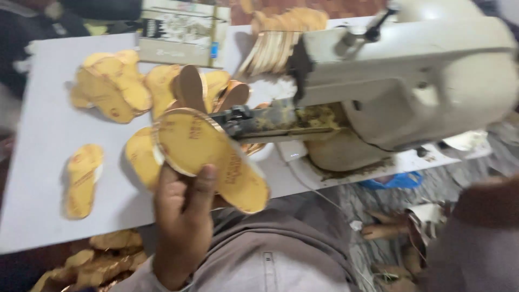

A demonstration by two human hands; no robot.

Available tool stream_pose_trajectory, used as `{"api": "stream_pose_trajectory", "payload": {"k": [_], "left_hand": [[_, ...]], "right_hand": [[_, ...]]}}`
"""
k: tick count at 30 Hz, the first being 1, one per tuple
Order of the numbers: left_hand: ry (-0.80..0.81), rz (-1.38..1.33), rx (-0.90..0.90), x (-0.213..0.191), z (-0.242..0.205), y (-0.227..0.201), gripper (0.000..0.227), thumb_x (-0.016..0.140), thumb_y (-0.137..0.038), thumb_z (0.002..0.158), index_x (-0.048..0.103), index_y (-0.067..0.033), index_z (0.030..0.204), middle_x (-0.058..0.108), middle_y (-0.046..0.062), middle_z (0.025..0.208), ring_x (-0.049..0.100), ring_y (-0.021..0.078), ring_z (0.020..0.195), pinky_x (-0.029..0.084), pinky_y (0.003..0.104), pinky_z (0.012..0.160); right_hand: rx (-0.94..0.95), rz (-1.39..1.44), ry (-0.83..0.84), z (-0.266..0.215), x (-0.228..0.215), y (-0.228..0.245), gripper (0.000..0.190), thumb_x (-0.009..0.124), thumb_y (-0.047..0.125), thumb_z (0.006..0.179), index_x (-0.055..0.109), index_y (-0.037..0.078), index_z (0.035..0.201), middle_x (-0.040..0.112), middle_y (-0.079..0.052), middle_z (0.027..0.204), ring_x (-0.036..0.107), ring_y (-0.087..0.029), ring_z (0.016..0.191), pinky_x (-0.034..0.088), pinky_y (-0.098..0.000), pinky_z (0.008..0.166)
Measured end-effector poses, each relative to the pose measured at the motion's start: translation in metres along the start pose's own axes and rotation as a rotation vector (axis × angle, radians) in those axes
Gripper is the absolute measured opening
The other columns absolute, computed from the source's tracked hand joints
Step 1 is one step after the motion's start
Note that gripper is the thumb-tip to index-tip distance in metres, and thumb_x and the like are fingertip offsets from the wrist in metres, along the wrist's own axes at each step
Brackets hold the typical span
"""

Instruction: Stitching the edges of shoe insoles using an industrial sewing machine at a fast pace.

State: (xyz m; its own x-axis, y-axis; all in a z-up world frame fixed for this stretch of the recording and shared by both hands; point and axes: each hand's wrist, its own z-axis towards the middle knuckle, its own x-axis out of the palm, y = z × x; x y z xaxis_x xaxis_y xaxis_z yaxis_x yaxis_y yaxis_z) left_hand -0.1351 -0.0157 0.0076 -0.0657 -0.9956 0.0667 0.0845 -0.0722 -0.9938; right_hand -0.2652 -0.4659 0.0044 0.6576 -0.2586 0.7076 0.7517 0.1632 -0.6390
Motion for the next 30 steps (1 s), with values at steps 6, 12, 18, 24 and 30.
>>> {"api": "stream_pose_trajectory", "payload": {"k": [6, 12, 18, 24, 30], "left_hand": [[-0.14, -0.235, -0.152, 0.025, -0.001, -0.013, 0.048, 0.056, -0.026, 0.098, 0.051, -0.0056, 0.141, 0.064, 0.015, 0.115, 0.068, 0.0301, 0.094, 0.063, 0.047, 0.053], [0.004, -0.134, -0.187, 0.017, 0.011, -0.014, 0.054, 0.056, -0.005, 0.096, 0.037, -0.0042, 0.146, 0.06, 0.017, 0.131, 0.063, 0.0313, 0.109, 0.064, 0.052, 0.072], [0.039, -0.119, -0.168, 0.02, 0.007, -0.008, 0.06, 0.067, 0.001, 0.086, 0.041, -0.0051, 0.14, 0.065, 0.017, 0.116, 0.065, 0.0244, 0.097, 0.067, 0.048, 0.071], [0.154, -0.079, -0.289, 0.011, 0.001, 0.004, 0.041, 0.068, -0.003, 0.084, 0.055, -0.0005, 0.123, 0.073, 0.017, 0.116, 0.071, 0.024, 0.106, 0.069, 0.048, 0.081], [0.288, -0.141, -0.118, 0.021, -0.003, 0.016, 0.039, 0.067, -0.002, 0.088, 0.054, 0.0006, 0.126, 0.072, 0.015, 0.118, 0.072, 0.0228, 0.108, 0.065, 0.04, 0.093]], "right_hand": [[1.137, 0.586, 1.566, -0.096, -0.031, 0.007, 0.041, 0.049, -0.019, 0.08, 0.078, 0.007, 0.092, 0.051, -0.022, 0.125, 0.053, -0.039, 0.115, 0.05, -0.0553, 0.095], [0.945, 0.576, 2.537, -0.131, -0.043, 0.028, 0.057, 0.066, 0.006, 0.088, 0.065, 0.031, 0.14, 0.006, -0.001, 0.173, 0.01, -0.038, 0.153, 0.037, -0.065, 0.112], [0.913, 0.543, 2.729, -0.12, -0.028, 0.04, 0.073, 0.049, -0.009, 0.091, 0.05, 0.03, 0.152, -0.007, 0.0, 0.174, -0.002, -0.036, 0.157, 0.02, -0.0663, 0.122], [0.985, 0.615, 2.33, -0.152, -0.05, 0.033, 0.054, 0.049, -0.006, 0.085, 0.075, 0.022, 0.124, 0.017, -0.012, 0.17, 0.023, -0.046, 0.147, 0.039, -0.0653, 0.11], [1.024, 0.59, 2.389, -0.127, -0.06, 0.019, 0.048, 0.057, -0.006, 0.088, 0.074, 0.018, 0.126, 0.018, -0.012, 0.17, 0.022, -0.042, 0.151, 0.04, -0.0637, 0.11]]}}
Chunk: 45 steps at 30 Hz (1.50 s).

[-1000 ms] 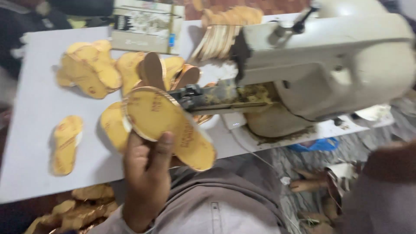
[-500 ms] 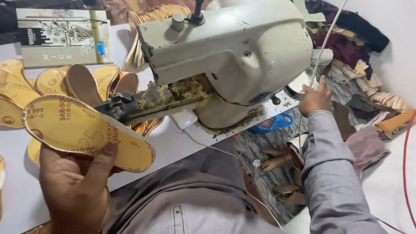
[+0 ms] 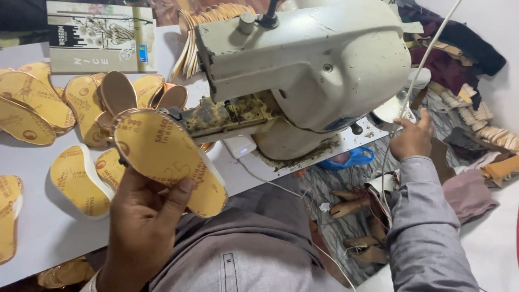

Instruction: Stitching the edges of shoe insoles using an industrial sewing machine at a fast pace.

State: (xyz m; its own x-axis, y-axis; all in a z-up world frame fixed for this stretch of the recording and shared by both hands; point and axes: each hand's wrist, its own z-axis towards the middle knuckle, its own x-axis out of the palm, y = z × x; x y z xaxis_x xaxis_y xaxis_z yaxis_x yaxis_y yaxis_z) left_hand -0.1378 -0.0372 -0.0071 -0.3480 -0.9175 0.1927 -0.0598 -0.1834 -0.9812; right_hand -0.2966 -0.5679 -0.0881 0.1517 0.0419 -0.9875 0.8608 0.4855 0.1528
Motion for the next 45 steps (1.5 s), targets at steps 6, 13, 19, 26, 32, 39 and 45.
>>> {"api": "stream_pose_trajectory", "payload": {"k": [6, 13, 19, 26, 32, 39, 45], "left_hand": [[0.49, 0.038, 0.007, 0.075, 0.0, 0.003, 0.041, 0.067, -0.012, 0.092, 0.061, 0.0041, 0.128, 0.075, 0.018, 0.125, 0.076, 0.026, 0.111, 0.067, 0.036, 0.094], [0.822, -0.077, -0.063, 0.168, 0.015, 0.023, 0.048, 0.057, -0.015, 0.097, 0.044, -0.0015, 0.141, 0.065, 0.019, 0.14, 0.066, 0.031, 0.127, 0.06, 0.042, 0.103], [0.838, -0.033, -0.097, 0.195, 0.006, 0.02, 0.04, 0.062, -0.02, 0.095, 0.055, -0.0006, 0.13, 0.074, 0.016, 0.124, 0.075, 0.0255, 0.11, 0.066, 0.037, 0.094], [0.818, -0.139, -0.07, 0.209, -0.006, 0.004, 0.034, 0.066, -0.015, 0.094, 0.059, 0.0024, 0.122, 0.074, 0.017, 0.118, 0.074, 0.0258, 0.106, 0.066, 0.037, 0.091], [0.756, -0.253, -0.082, 0.205, -0.013, -0.008, 0.033, 0.066, -0.011, 0.095, 0.057, 0.0031, 0.123, 0.072, 0.018, 0.119, 0.073, 0.0275, 0.107, 0.066, 0.039, 0.091], [0.719, -0.269, -0.045, 0.196, -0.01, -0.015, 0.034, 0.068, -0.009, 0.093, 0.057, 0.0052, 0.121, 0.073, 0.02, 0.118, 0.074, 0.0285, 0.106, 0.067, 0.04, 0.09], [0.677, -0.222, -0.019, 0.19, -0.006, -0.014, 0.033, 0.068, -0.009, 0.092, 0.057, 0.0048, 0.12, 0.073, 0.02, 0.119, 0.074, 0.0284, 0.109, 0.065, 0.039, 0.093]], "right_hand": [[0.031, 0.405, 0.01, 0.006, 0.023, -0.04, 0.06, 0.05, -0.012, 0.079, 0.071, 0.016, 0.127, 0.031, -0.018, 0.162, 0.052, -0.037, 0.131, 0.04, -0.0451, 0.111], [0.431, 1.915, 0.275, -0.068, -0.016, -0.034, 0.056, 0.04, -0.02, 0.082, 0.055, 0.021, 0.116, 0.063, -0.007, 0.126, 0.064, -0.024, 0.106, 0.053, -0.0529, 0.095], [-0.029, 1.994, 0.314, -0.197, -0.094, 0.018, 0.052, 0.047, -0.021, 0.073, 0.066, 0.011, 0.11, 0.062, -0.013, 0.131, 0.062, -0.025, 0.104, 0.055, -0.0461, 0.078], [-0.522, 1.385, 0.013, -0.25, -0.119, 0.05, 0.049, 0.067, 0.032, 0.093, 0.063, 0.002, 0.131, 0.051, -0.017, 0.137, 0.06, -0.022, 0.112, 0.062, -0.0353, 0.093], [-0.766, 0.728, -0.35, -0.25, -0.108, 0.046, 0.057, 0.054, 0.046, 0.099, 0.06, 0.006, 0.137, 0.047, -0.02, 0.139, 0.057, -0.029, 0.119, 0.054, -0.0382, 0.099], [-0.845, 0.456, -0.615, -0.255, -0.104, 0.051, 0.066, 0.049, 0.057, 0.101, 0.063, 0.003, 0.137, 0.045, -0.026, 0.14, 0.058, -0.036, 0.115, 0.059, -0.0436, 0.094], [-0.903, 0.394, -0.677, -0.249, -0.11, 0.058, 0.062, 0.05, 0.058, 0.1, 0.07, 0.006, 0.128, 0.048, -0.022, 0.134, 0.059, -0.034, 0.108, 0.054, -0.0483, 0.094]]}}
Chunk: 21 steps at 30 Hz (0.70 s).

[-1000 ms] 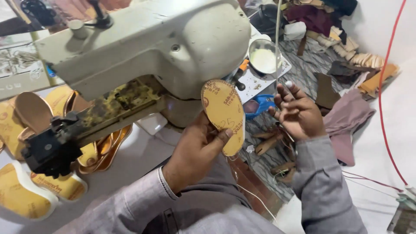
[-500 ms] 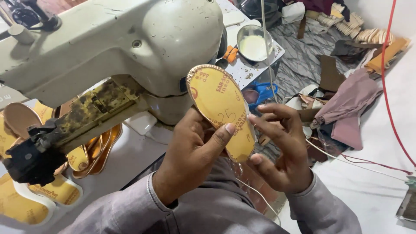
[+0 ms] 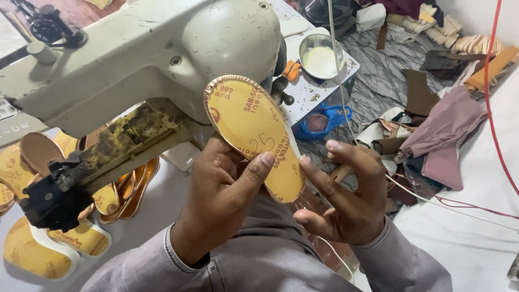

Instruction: Stitching the edges of shoe insoles using an industrial sewing machine at a fast pace.

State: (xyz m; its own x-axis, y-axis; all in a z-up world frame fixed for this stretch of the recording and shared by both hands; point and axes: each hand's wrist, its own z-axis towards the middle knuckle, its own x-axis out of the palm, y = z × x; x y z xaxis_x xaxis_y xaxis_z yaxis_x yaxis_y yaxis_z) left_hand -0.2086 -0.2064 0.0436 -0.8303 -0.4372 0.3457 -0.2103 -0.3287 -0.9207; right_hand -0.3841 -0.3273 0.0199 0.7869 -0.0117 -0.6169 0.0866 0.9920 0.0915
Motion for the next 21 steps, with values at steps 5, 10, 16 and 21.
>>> {"api": "stream_pose_trajectory", "payload": {"k": [5, 10, 16, 21], "left_hand": [[0.067, 0.002, -0.003, -0.002, -0.002, -0.003, 0.034, 0.067, -0.01, 0.094, 0.056, 0.0042, 0.123, 0.072, 0.02, 0.121, 0.073, 0.0279, 0.109, 0.065, 0.039, 0.093], [0.058, -0.031, 0.001, -0.002, -0.002, -0.004, 0.034, 0.068, -0.011, 0.093, 0.057, 0.0045, 0.122, 0.073, 0.02, 0.12, 0.073, 0.0283, 0.109, 0.065, 0.04, 0.092], [0.058, -0.085, -0.049, -0.005, -0.003, -0.006, 0.035, 0.069, -0.014, 0.093, 0.058, 0.0033, 0.121, 0.073, 0.019, 0.118, 0.073, 0.0275, 0.107, 0.066, 0.041, 0.091], [0.126, -0.083, -0.103, -0.006, -0.004, -0.017, 0.038, 0.067, -0.014, 0.094, 0.058, 0.0045, 0.126, 0.073, 0.017, 0.12, 0.073, 0.0233, 0.106, 0.066, 0.036, 0.088]], "right_hand": [[-0.054, -0.071, -0.026, 0.004, 0.002, -0.002, 0.06, 0.051, 0.058, 0.1, 0.075, 0.007, 0.119, 0.049, -0.02, 0.133, 0.056, -0.035, 0.106, 0.055, -0.0485, 0.093], [-0.085, -0.077, -0.028, 0.007, -0.003, -0.003, 0.055, 0.055, 0.055, 0.1, 0.073, 0.007, 0.122, 0.051, -0.019, 0.132, 0.056, -0.035, 0.105, 0.056, -0.0488, 0.093], [-0.129, -0.066, -0.137, 0.012, -0.003, -0.008, 0.048, 0.05, 0.047, 0.102, 0.079, 0.009, 0.106, 0.056, -0.016, 0.117, 0.058, -0.031, 0.1, 0.052, -0.0406, 0.086], [-0.1, 0.101, -0.001, 0.031, 0.008, -0.01, 0.068, 0.033, 0.057, 0.106, 0.073, 0.005, 0.126, 0.043, -0.023, 0.143, 0.053, -0.038, 0.126, 0.052, -0.0546, 0.107]]}}
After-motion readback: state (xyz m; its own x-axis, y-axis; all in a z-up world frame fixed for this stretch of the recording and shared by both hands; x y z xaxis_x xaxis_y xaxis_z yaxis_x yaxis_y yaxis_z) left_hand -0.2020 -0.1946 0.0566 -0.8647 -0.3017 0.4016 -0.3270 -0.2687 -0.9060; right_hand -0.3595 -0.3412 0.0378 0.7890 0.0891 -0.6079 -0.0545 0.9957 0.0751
